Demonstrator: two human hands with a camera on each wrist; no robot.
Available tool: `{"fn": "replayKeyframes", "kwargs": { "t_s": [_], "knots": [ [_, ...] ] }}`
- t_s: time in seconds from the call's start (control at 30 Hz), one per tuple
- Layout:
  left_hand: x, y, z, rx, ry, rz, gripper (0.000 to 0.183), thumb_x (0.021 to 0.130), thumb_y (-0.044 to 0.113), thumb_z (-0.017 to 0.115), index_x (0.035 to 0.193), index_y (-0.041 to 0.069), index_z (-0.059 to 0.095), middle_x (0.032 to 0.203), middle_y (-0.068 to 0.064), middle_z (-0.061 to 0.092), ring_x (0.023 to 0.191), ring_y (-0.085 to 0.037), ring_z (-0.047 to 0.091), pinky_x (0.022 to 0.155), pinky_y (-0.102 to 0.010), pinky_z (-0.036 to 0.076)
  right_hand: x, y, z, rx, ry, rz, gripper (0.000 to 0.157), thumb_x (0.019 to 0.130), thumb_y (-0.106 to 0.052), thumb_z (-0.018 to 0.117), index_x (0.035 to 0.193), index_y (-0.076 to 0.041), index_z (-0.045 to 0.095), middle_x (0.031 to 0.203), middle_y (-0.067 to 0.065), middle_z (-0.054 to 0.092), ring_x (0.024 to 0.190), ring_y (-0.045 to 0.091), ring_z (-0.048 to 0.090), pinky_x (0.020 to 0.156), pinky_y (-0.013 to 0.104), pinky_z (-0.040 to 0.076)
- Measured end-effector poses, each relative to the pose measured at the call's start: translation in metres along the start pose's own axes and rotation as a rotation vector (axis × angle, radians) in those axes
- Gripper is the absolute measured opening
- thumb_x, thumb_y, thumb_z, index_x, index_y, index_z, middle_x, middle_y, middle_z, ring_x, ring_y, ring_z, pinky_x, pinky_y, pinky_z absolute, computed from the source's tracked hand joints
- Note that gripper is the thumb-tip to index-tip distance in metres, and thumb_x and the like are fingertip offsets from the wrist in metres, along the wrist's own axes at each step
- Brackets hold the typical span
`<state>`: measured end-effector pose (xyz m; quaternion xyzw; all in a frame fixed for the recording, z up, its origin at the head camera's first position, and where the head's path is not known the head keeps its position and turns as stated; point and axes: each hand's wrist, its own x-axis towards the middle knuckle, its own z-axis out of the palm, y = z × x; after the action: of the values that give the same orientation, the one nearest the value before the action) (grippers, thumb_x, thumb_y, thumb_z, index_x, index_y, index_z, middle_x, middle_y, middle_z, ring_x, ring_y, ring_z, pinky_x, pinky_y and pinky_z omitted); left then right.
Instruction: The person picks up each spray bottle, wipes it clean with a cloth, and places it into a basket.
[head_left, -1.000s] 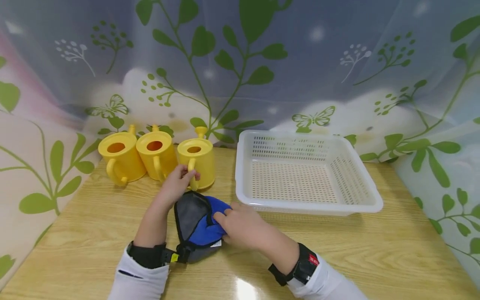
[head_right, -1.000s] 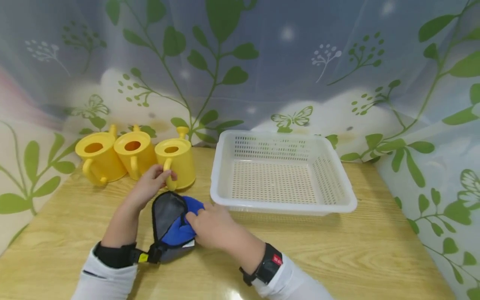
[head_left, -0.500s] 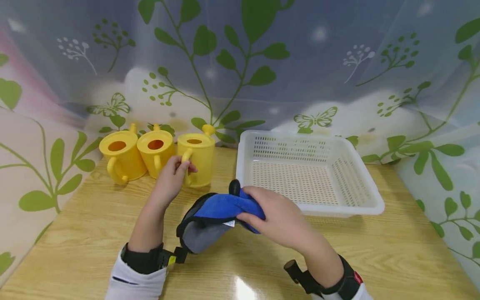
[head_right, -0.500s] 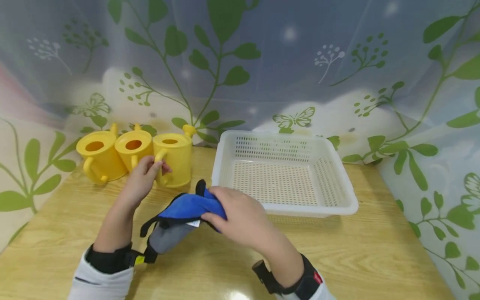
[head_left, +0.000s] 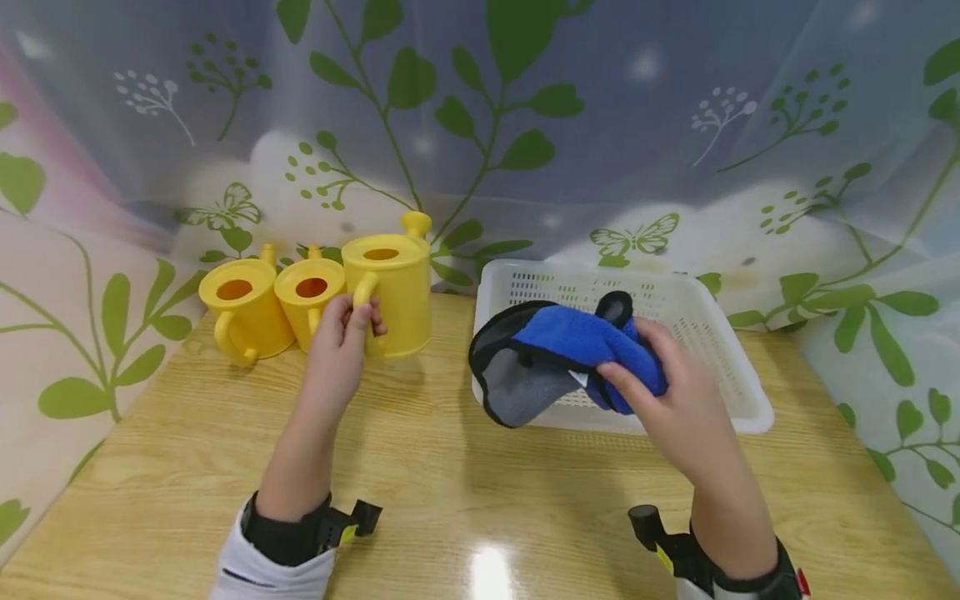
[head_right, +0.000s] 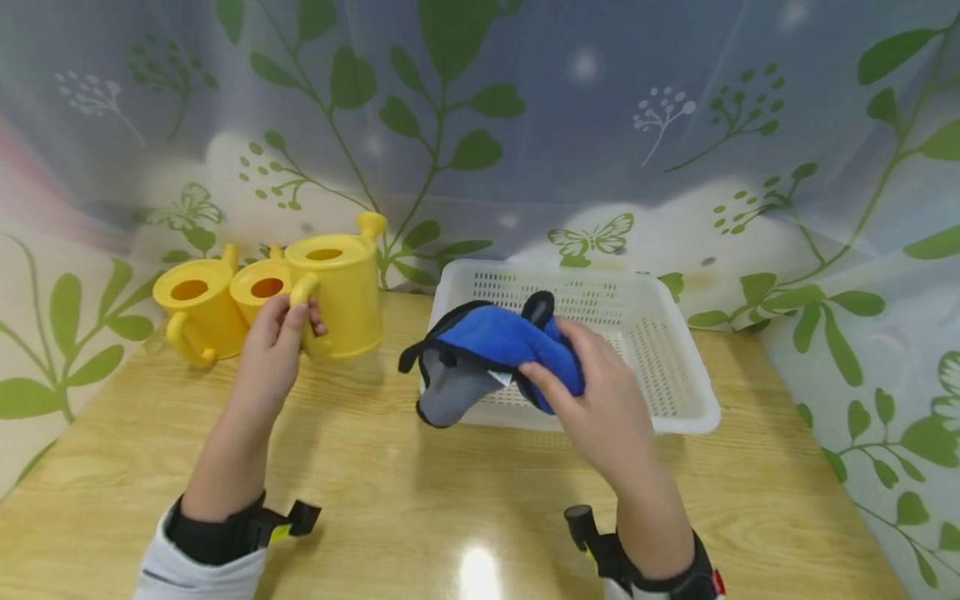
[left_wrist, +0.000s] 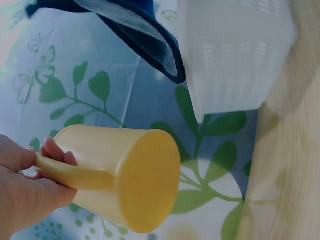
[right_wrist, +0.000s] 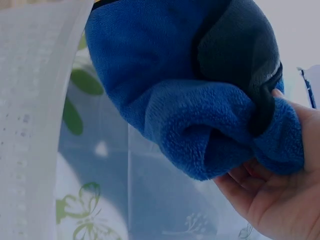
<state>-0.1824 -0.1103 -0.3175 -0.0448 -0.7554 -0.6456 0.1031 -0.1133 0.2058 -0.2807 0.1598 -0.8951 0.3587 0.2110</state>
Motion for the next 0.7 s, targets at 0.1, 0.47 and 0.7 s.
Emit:
{"fn": "replayKeyframes", "kwargs": {
  "t_s": [0.1, 0.47, 0.7],
  "knots": [
    [-0.004, 0.007, 0.005, -0.056, 0.026, 0.033, 0.034, 0.098, 0.026, 0.034, 0.115, -0.004, 0.039, 0.097, -0.009, 0.046, 0.085, -0.016, 0.049, 0.080, -0.021, 0.045, 0.004, 0.008, -0.003, 0.027, 0.052, 0.006, 0.043, 0.085, -0.017, 0.063, 0.123, -0.006, 0.048, 0.110, 0.018, 0.057, 0.092, 0.027, 0.051, 0.075, 0.047, 0.041],
    [-0.015, 0.033, 0.037, -0.274, 0.023, 0.158, 0.027, 0.099, 0.023, 0.032, 0.106, -0.002, 0.042, 0.087, -0.007, 0.042, 0.073, -0.015, 0.044, 0.068, -0.021, 0.042, 0.011, 0.030, -0.007, 0.092, 0.295, 0.062, 0.049, 0.073, -0.002, 0.073, 0.118, -0.007, 0.054, 0.110, -0.003, 0.052, 0.098, 0.007, 0.044, 0.082, 0.025, 0.034],
    [-0.014, 0.041, 0.070, -0.414, -0.041, 0.211, 0.023, 0.100, 0.016, 0.030, 0.100, -0.004, 0.040, 0.081, -0.009, 0.039, 0.065, -0.013, 0.038, 0.061, -0.021, 0.036, 0.015, 0.037, -0.007, 0.034, 0.386, -0.115, 0.046, 0.068, 0.006, 0.073, 0.111, -0.003, 0.059, 0.105, 0.001, 0.052, 0.099, 0.014, 0.044, 0.085, 0.024, 0.034]
  ]
}}
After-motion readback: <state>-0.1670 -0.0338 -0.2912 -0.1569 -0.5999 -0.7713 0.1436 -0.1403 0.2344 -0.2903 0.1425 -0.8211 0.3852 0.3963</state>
